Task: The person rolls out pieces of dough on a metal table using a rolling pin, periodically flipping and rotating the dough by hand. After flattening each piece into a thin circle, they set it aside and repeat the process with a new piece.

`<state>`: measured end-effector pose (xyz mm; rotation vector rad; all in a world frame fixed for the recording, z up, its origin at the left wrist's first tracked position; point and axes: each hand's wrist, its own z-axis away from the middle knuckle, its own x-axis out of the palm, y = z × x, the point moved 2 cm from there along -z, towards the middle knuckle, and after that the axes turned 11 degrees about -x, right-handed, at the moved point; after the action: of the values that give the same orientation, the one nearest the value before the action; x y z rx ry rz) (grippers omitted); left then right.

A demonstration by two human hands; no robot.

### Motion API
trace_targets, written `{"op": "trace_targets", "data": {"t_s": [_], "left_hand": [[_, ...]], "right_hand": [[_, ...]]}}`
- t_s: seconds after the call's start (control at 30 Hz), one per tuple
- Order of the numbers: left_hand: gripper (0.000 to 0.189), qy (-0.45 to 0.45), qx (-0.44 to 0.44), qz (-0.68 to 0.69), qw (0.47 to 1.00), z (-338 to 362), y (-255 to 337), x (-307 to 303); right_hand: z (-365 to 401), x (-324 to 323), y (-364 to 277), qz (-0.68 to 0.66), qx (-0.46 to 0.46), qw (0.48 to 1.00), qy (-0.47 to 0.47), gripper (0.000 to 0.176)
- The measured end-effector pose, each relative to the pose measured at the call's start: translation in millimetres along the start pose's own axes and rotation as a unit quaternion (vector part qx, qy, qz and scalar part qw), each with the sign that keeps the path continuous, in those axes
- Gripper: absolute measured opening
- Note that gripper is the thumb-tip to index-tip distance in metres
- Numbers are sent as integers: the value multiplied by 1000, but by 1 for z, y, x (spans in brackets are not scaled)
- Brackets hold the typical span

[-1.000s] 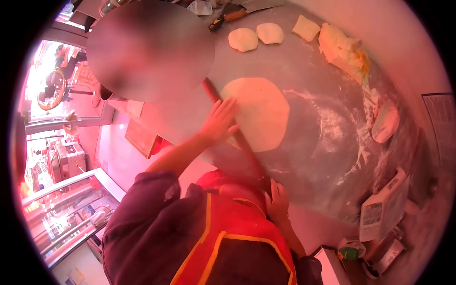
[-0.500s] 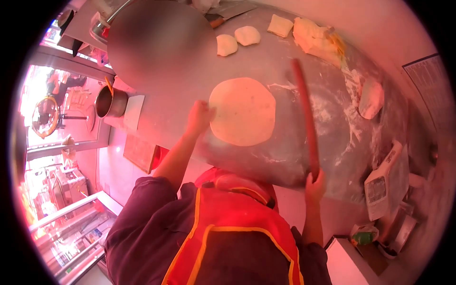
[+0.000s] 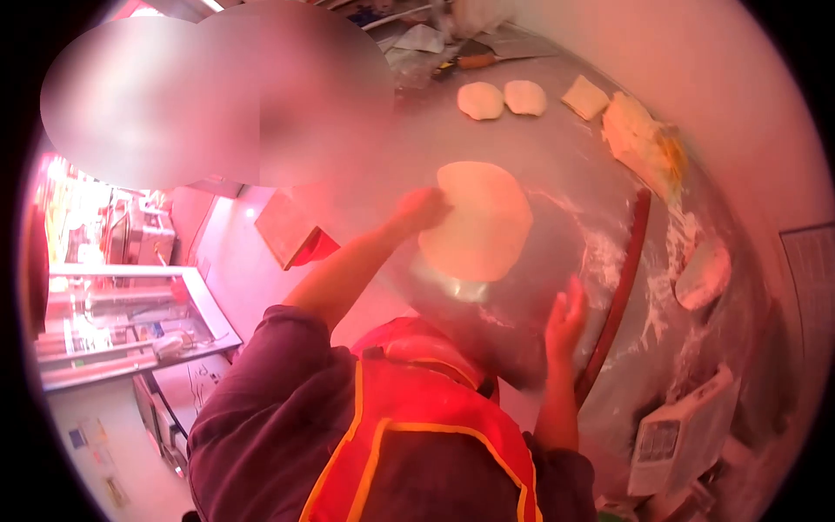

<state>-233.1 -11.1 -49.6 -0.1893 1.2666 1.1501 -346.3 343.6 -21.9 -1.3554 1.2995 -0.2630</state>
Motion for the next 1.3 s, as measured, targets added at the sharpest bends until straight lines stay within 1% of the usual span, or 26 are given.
{"op": "trace_targets", "data": {"t_s": [0.03,0.07,0.1,0.13,0.17,0.2,0.27,0.3,0.33,0.37,0.4,0.47,0.53,0.6,0.67,0.73,0.8,0.83,0.93,0.97,1.07,1.1,1.17,1.23,1.27,1.3], "left_hand": [[27,-6,26,13,1000,14,31,-12],[21,13,44,27,999,36,63,-19],[22,11,97,-129,987,49,95,-22],[19,14,159,-131,979,72,120,-24],[18,20,268,-15,963,109,139,-37],[17,-6,269,-59,961,123,144,-23],[18,-60,269,-147,950,136,152,-2],[17,-49,285,-79,954,145,140,-4],[16,-37,304,-11,952,153,124,-8],[16,-27,323,57,944,156,106,-17],[16,-10,321,67,945,157,83,-33],[19,16,322,88,943,164,30,-72],[20,42,277,49,959,148,-64,-71],[20,46,208,87,973,144,-102,-82],[20,46,170,110,978,138,-124,-95],[19,41,167,127,977,132,-136,-105],[17,29,147,129,980,122,-146,-106],[16,22,138,130,982,117,-151,-105],[16,48,149,79,985,94,-161,-105],[16,54,152,71,984,87,-163,-105],[17,57,142,117,981,69,-151,-103],[18,46,134,143,980,69,-145,-104],[21,24,108,147,983,69,-135,-98],[29,1,76,102,992,72,-129,-87],[29,-6,70,92,993,73,-128,-79],[29,-16,65,80,995,75,-130,-70]], "right_hand": [[-13,27,0,-145,62,987,-12,39],[-26,54,1,-277,134,951,-8,39],[-39,77,-2,-377,202,904,8,38],[-50,95,-7,-423,241,873,23,37],[-59,111,-12,-438,263,859,29,37],[-70,122,-21,-435,269,859,25,36],[-78,117,-53,-267,212,939,-54,34],[-84,108,-80,-95,158,975,-120,33],[-94,98,-116,115,94,971,-188,32],[-103,93,-155,277,49,932,-230,31],[-113,91,-190,390,19,887,-249,30],[-139,102,-235,432,-11,879,-203,28],[-165,129,-247,278,-58,953,-106,21],[-184,175,-255,60,-125,990,4,26],[-187,240,-250,-94,-142,985,-11,31],[-176,310,-236,-188,-128,968,-103,36],[-156,353,-229,-201,-134,945,-221,42],[-151,358,-221,-177,-137,944,-242,44],[-173,330,-172,-48,-108,981,-156,48],[-190,315,-153,-6,-64,993,-102,49],[-253,282,-66,7,29,998,52,45],[-274,276,-39,9,76,993,88,44],[-312,269,-15,0,226,974,8,49],[-326,295,5,-123,255,950,132,54],[-330,308,3,-165,241,942,166,56],[-332,312,-4,-157,285,934,149,55]]}}
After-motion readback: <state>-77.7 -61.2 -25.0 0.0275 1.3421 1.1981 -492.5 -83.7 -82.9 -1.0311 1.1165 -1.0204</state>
